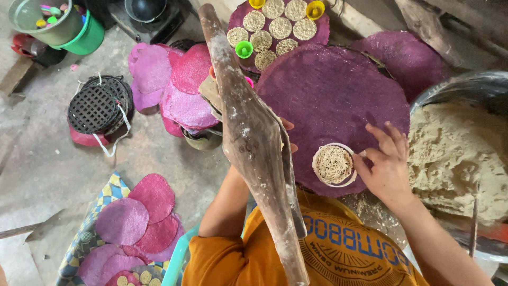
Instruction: The person presses dough through a handheld metal mold onto a round purple tray to form round crackers, places a ring around each cracker to shape it, and covers the finished crackers with a cloth. The person repeats the molding cycle and moves finished trays aside.
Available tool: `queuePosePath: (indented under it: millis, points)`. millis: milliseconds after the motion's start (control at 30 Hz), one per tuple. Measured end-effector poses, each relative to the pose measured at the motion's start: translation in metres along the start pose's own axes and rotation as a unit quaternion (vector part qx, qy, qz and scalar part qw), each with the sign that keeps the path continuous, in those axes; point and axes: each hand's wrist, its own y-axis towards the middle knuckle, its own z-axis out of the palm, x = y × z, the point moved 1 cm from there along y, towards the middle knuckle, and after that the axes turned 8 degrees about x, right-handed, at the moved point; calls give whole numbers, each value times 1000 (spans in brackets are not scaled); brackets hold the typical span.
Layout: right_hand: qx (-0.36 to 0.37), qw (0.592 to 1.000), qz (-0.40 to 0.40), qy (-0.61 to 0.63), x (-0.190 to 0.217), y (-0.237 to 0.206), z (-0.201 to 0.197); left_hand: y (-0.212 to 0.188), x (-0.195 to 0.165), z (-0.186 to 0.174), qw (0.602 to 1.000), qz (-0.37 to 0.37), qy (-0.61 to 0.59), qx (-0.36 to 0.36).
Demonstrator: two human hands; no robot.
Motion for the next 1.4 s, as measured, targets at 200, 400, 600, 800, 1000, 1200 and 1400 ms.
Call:
queuePosePath:
  millis: [200, 400, 600, 800, 1000, 1200, 1400]
  points:
    - [4, 999, -5, -41, 7, 4, -3, 1, 1, 3, 1000, -2, -6, 5]
    - [-5, 999, -37, -13, 8, 9, -11, 3, 1, 1, 1000, -4, -12, 1]
    - [2, 997, -68, 41, 27, 53, 9, 4, 0, -1, 1000, 6, -25, -8]
    - [31, 989, -127, 75, 38, 96, 48, 2, -5, -7, 994, 35, -86, -56]
    - [52, 990, -115, 55, 30, 95, 49, -1, -8, -14, 991, 46, -100, -76]
    - [50, 979, -64, 185, 33, 74, 11, -5, -15, 0, 990, 3, 138, -9]
    - [379, 652, 73, 652, 10, 13, -15, 20, -19, 26, 724, 178, 657, -108]
